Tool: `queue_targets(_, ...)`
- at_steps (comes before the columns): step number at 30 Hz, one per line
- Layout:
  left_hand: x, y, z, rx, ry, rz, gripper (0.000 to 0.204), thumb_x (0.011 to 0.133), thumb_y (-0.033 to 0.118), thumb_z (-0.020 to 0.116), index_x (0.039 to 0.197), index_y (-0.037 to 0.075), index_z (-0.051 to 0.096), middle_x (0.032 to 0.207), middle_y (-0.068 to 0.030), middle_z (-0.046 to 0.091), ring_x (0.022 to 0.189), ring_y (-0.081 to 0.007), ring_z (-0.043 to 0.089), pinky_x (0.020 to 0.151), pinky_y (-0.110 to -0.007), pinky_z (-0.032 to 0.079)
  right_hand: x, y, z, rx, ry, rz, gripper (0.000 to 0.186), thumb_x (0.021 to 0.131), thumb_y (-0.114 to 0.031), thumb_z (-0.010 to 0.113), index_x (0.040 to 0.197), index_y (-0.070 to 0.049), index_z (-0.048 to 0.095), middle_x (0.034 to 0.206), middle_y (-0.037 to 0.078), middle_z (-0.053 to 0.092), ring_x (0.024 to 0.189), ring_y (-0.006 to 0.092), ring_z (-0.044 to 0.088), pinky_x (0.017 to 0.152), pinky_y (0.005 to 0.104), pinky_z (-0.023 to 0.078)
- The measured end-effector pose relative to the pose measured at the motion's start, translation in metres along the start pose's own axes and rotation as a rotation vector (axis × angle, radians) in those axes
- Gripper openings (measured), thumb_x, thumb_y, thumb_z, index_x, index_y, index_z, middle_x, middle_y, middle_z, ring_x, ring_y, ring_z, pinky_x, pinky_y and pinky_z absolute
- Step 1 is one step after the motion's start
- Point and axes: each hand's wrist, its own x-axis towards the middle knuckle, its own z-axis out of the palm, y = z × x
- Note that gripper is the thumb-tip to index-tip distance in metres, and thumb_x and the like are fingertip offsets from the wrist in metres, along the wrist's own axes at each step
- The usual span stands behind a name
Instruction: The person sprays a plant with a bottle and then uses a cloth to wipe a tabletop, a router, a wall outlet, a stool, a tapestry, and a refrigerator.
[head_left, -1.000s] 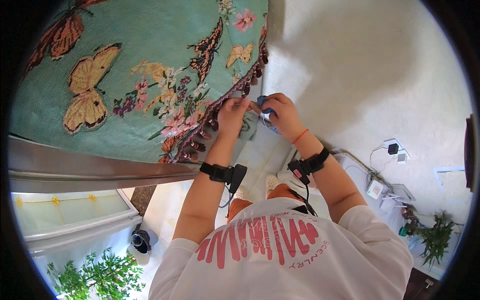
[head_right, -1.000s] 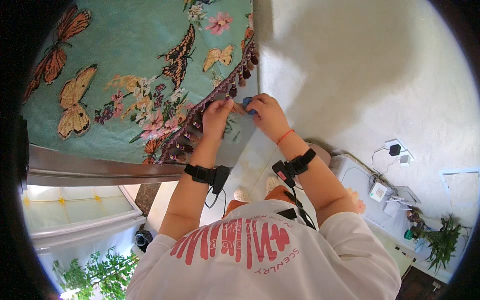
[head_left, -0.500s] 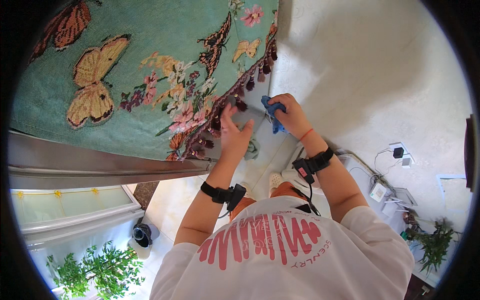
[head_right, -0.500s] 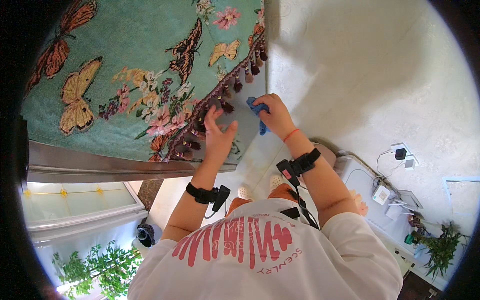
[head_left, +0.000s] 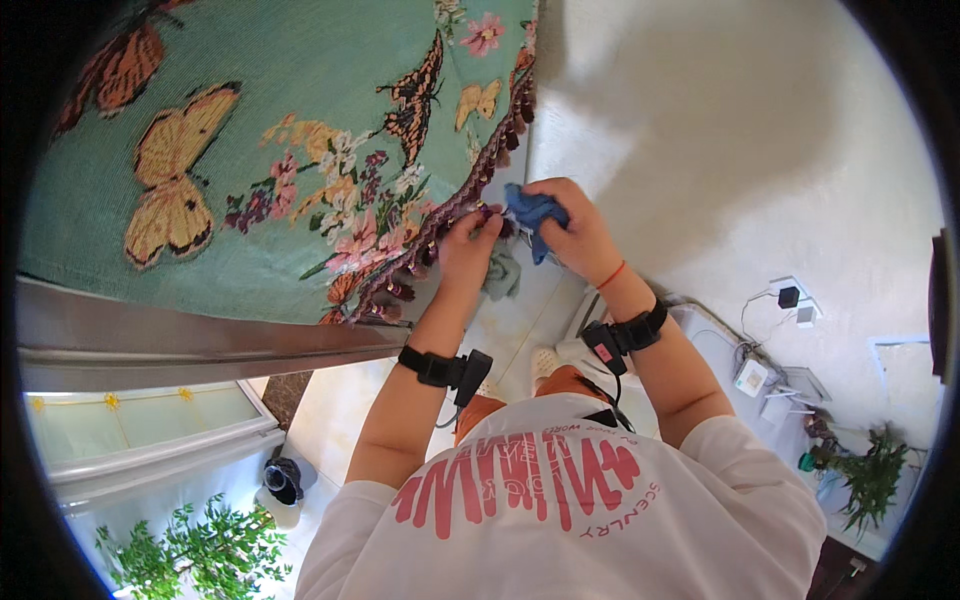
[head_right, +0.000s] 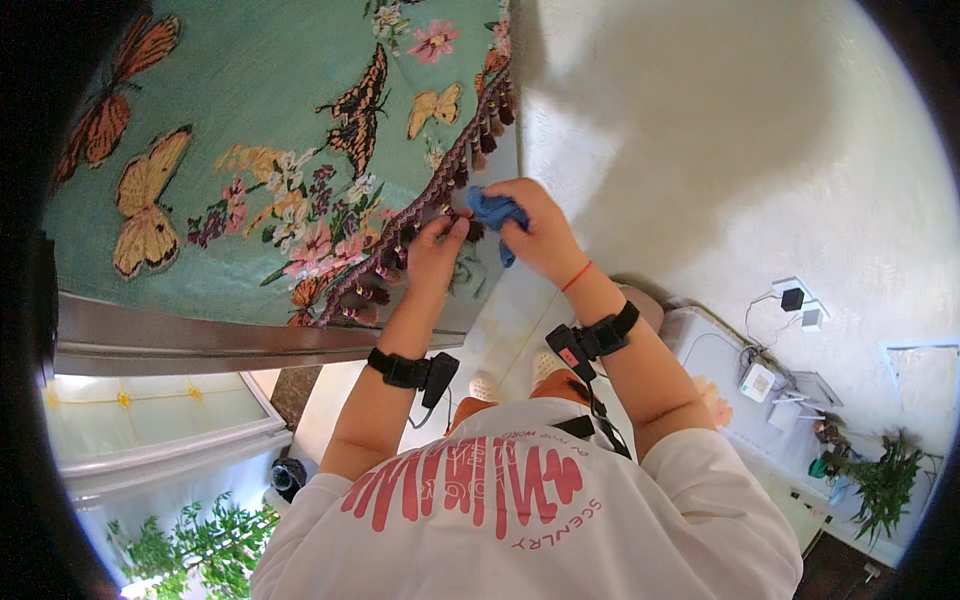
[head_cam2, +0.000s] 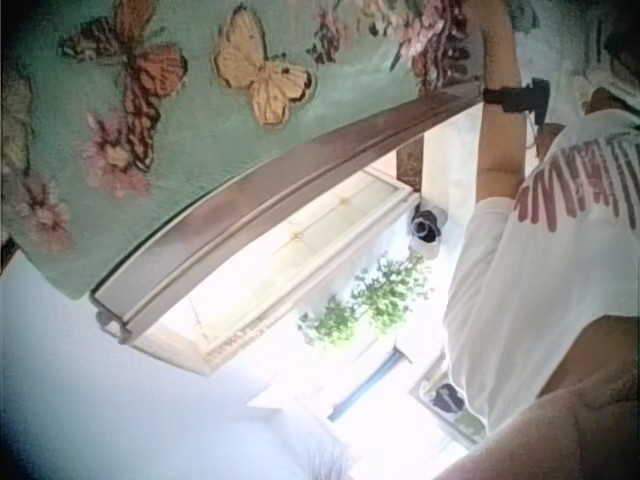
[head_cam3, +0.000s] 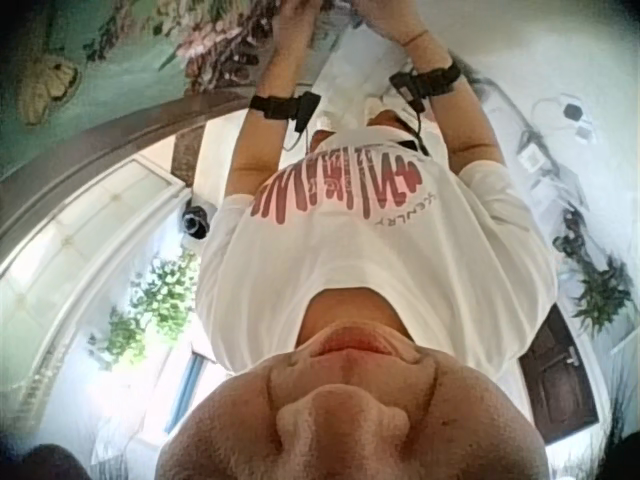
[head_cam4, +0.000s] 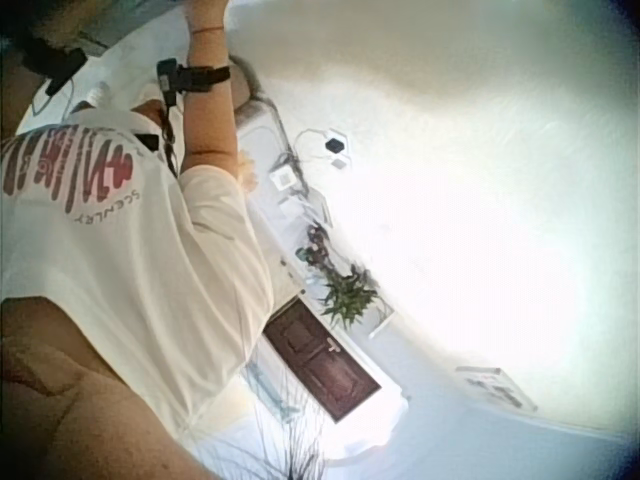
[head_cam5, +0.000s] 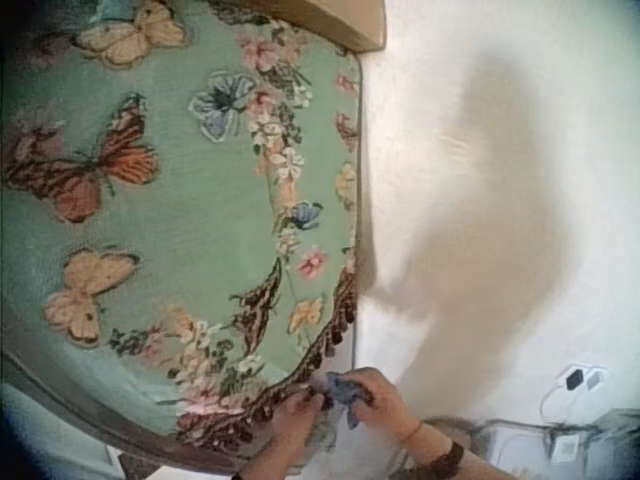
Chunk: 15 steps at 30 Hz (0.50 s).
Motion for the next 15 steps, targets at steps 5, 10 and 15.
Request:
queue_targets(5,-0.011,-0.009,-0.013,-0.204,-0.149,-0.119,0.026,0.082,0.018,0.063,0.103,0.001,0.063,0.087,-0.0026,0.064,0.077,-0.0089,0.056,0.071,-0.024,0.045,-0.01,0.014,0.001,-0.32,-0.311,-0.067,0.027,0.064,0.007,0.051,0.087,-0.004,0.058,0.091,0.013,0.057,0.091,0.0315,0.053,0.079,0.035,0.046)
queue_targets(10,-0.01,-0.011,-0.015,-0.175,-0.139,-0.022,0.025,0.081,0.015,0.064,0.101,0.0,0.063,0.086,-0.0042,0.065,0.076,-0.0092,0.057,0.07,-0.024,0.046,-0.007,0.003,-0.005,-0.264,0.037,-0.049,0.028,0.064,0.007,0.052,0.087,-0.005,0.06,0.09,0.012,0.057,0.088,0.0303,0.055,0.077,0.0368,0.047)
queue_targets(15,-0.014,-0.01,-0.017,-0.004,-0.124,-0.06,0.028,0.081,0.017,0.065,0.103,0.0,0.063,0.086,-0.0058,0.066,0.074,-0.0103,0.058,0.07,-0.025,0.047,-0.01,0.004,0.01,-0.258,-0.193,-0.136,0.03,0.063,0.008,0.053,0.088,-0.006,0.061,0.092,0.012,0.057,0.086,0.0305,0.056,0.076,0.0364,0.047)
